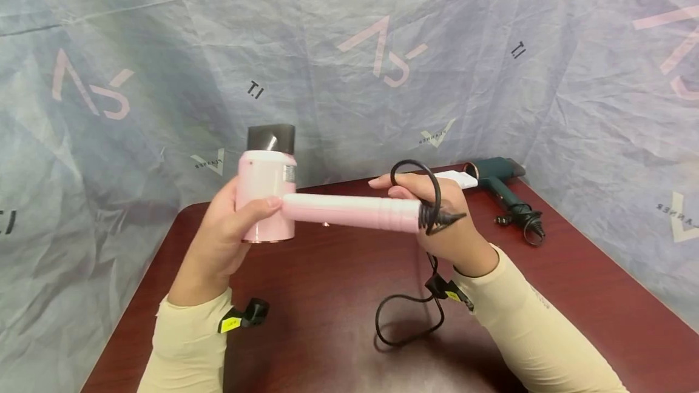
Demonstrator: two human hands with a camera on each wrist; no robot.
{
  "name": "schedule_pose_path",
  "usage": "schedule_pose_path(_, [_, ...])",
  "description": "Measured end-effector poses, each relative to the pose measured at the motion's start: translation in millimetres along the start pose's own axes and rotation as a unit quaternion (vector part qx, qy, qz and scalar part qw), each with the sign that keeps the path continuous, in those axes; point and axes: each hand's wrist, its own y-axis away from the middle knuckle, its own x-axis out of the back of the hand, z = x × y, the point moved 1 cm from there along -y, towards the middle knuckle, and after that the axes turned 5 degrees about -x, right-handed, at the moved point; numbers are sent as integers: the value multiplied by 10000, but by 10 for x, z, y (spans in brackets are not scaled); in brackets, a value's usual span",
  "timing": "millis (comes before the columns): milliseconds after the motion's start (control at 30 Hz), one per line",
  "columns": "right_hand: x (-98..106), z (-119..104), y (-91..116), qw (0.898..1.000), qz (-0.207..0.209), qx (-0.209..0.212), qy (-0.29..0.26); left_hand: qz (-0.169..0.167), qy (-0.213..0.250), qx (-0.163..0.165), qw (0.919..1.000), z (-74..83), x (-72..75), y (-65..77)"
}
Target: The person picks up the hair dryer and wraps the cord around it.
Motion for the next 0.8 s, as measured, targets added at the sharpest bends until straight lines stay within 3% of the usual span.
schedule_pose_path(67, [-16,-8,-9,9978,-93,184,626,-146,-113,126,9997,-41,-34,-5])
schedule_pose_path(200, [-109,20,29,9920,-660,8,1077,-115,-41,-18,9999,-95,-84,-13])
schedule_pose_path(400, [-228,163,123,9721,-1346,-1050,1607,524,167,-685,9961,-97,-90,-5])
schedule_pose_path(533, [-204,256,121,9697,-1237,-1666,1292,765,362,-1130,9900,-49,-67,-1])
schedule_pose_path(667, [-157,326,104,9721,-1100,-1832,970,933,691,-1492,9820,-1,-47,5])
schedule_pose_path(800, [-145,372,118,9674,-1144,-2073,902,1071,1002,-1764,9733,28,-35,9])
